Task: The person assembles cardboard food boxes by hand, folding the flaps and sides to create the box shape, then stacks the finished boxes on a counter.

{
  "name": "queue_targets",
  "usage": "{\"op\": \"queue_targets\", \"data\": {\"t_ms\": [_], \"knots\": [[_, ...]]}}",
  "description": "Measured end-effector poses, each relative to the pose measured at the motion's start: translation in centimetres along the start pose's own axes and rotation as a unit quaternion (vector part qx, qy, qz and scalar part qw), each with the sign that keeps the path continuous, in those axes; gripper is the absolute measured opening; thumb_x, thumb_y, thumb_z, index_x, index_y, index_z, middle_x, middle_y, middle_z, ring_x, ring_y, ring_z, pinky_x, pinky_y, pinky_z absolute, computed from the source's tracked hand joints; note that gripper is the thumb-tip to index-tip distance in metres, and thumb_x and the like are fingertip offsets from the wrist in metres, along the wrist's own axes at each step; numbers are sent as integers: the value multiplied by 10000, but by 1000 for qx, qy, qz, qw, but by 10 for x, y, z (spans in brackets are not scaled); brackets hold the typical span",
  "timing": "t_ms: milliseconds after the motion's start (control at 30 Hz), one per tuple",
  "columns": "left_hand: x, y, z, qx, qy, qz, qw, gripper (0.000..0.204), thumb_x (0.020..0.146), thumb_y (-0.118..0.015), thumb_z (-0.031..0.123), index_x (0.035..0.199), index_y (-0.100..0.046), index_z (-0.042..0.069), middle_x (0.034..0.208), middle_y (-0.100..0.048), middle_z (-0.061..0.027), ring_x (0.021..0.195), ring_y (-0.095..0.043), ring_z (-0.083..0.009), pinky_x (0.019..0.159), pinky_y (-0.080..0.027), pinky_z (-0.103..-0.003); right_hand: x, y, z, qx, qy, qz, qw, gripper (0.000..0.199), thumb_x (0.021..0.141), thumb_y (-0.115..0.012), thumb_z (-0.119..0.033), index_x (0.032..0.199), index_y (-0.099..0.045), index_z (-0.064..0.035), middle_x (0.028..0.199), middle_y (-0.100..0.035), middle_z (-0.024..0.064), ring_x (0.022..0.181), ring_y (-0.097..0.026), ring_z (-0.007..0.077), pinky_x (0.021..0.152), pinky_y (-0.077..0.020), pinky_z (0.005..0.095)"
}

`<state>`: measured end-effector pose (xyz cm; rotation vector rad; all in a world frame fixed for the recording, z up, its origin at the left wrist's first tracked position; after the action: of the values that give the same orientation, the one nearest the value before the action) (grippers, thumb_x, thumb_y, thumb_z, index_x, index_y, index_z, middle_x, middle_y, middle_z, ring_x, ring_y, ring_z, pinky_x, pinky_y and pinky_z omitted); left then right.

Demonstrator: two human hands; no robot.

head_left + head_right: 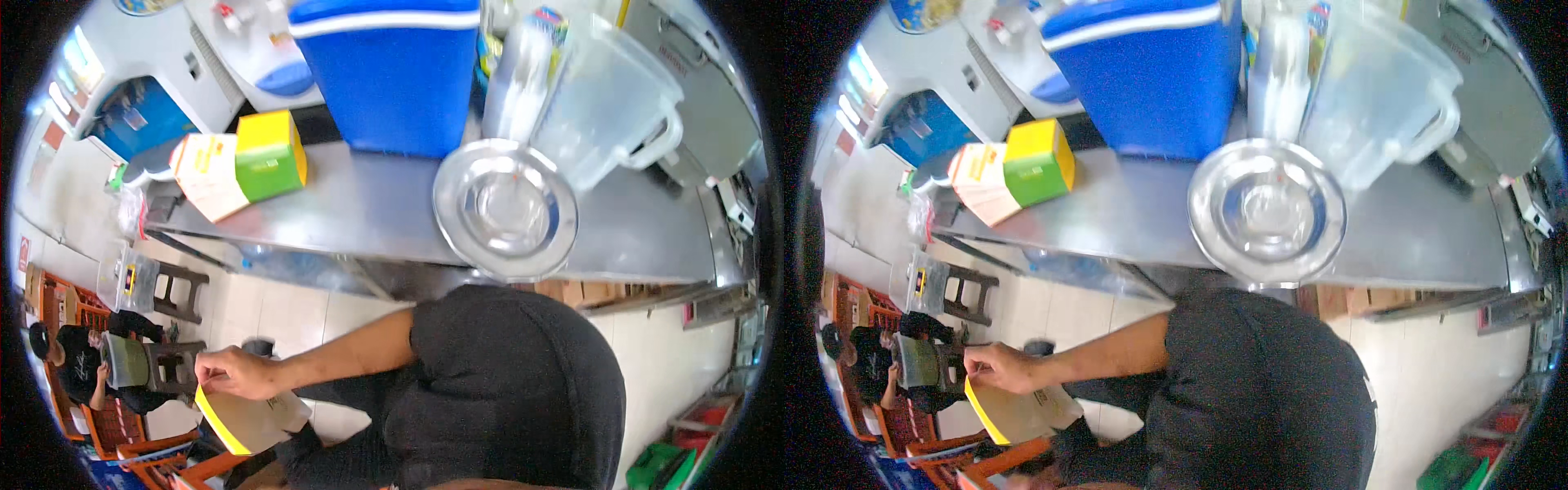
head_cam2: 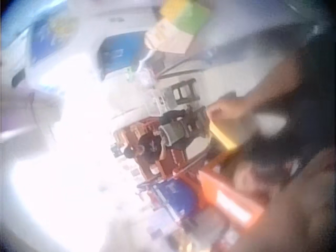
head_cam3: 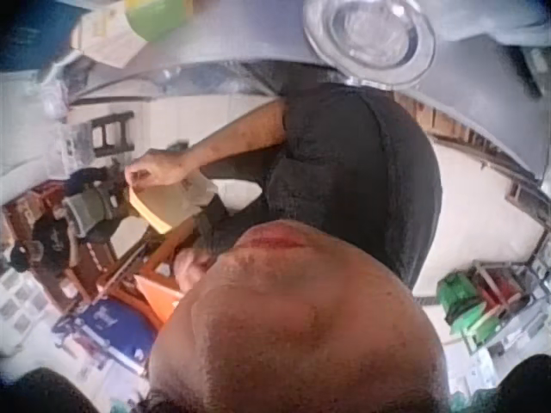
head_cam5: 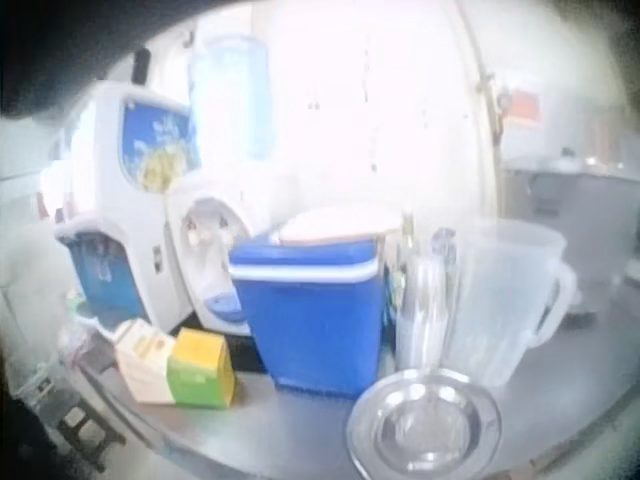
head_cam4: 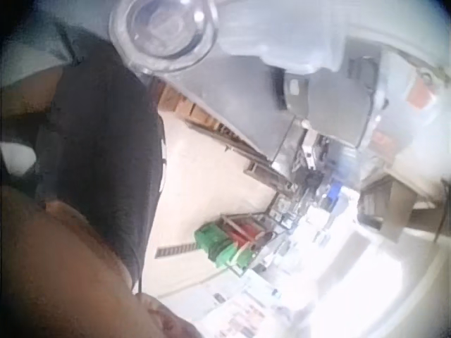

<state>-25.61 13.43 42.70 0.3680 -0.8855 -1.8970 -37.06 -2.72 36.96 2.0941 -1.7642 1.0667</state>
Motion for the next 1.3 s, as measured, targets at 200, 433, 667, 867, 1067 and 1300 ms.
{"op": "queue_targets", "data": {"t_ms": [200,433,667,867,1067,1300], "knots": [[68,3,11,129,-147,236,952,349,854,-590,183,1111,-570,-54,994,-594,-147,1035,-512,-300,972,-344,-415,23,-23,29,-29,-63,-141,988,170,868,-614,-127,811,-495,-20,710,-537,20,686,-478,68,603,-415,249],[130,33,-78,33,-224,32,973,262,803,-637,239,818,-544,-5,893,-535,-122,874,-495,-266,1079,-226,-487,34,-26,126,-25,-202,-273,940,192,876,-621,-196,904,-540,-25,782,-585,29,718,-507,80,633,-430,253],[123,79,-228,-242,-52,277,928,204,931,-525,171,821,-435,25,783,-384,-31,781,-396,-145,874,-377,-333,129,43,-143,-544,246,21,802,176,799,-548,-119,938,-557,-10,888,-589,167,826,-579,328,736,-461,446],[71,47,-333,-312,117,506,795,270,944,-535,266,845,-507,17,812,-466,-41,754,-448,-144,673,-424,-298,127,163,-415,-854,311,291,298,323,876,-570,-339,984,-600,-36,947,-629,162,857,-587,347,735,-455,465],[28,54,-303,-200,121,561,794,297,922,-574,255,837,-545,-28,791,-517,-70,734,-481,-157,654,-447,-295,143,211,-369,-928,180,228,233,486,961,-342,-442,1290,-497,-119,1242,-553,176,1152,-523,334,989,-348,518],[-2,63,-246,-289,52,538,790,149,933,-522,140,875,-565,9,801,-540,-4,742,-503,-84,679,-430,-231,48,-87,-55,-460,51,-323,825,396,884,-592,-209,1242,-527,-53,1244,-548,147,1141,-529,300,980,-407,377]]}}
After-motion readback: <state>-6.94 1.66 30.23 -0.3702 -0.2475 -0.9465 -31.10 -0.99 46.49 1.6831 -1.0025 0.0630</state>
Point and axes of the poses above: each hand's wrist, its own x-axis towards the middle knuckle, its own y-axis out of the back of the hand, z = x × y, the point moved 7 cm from there along x, towards the middle knuckle
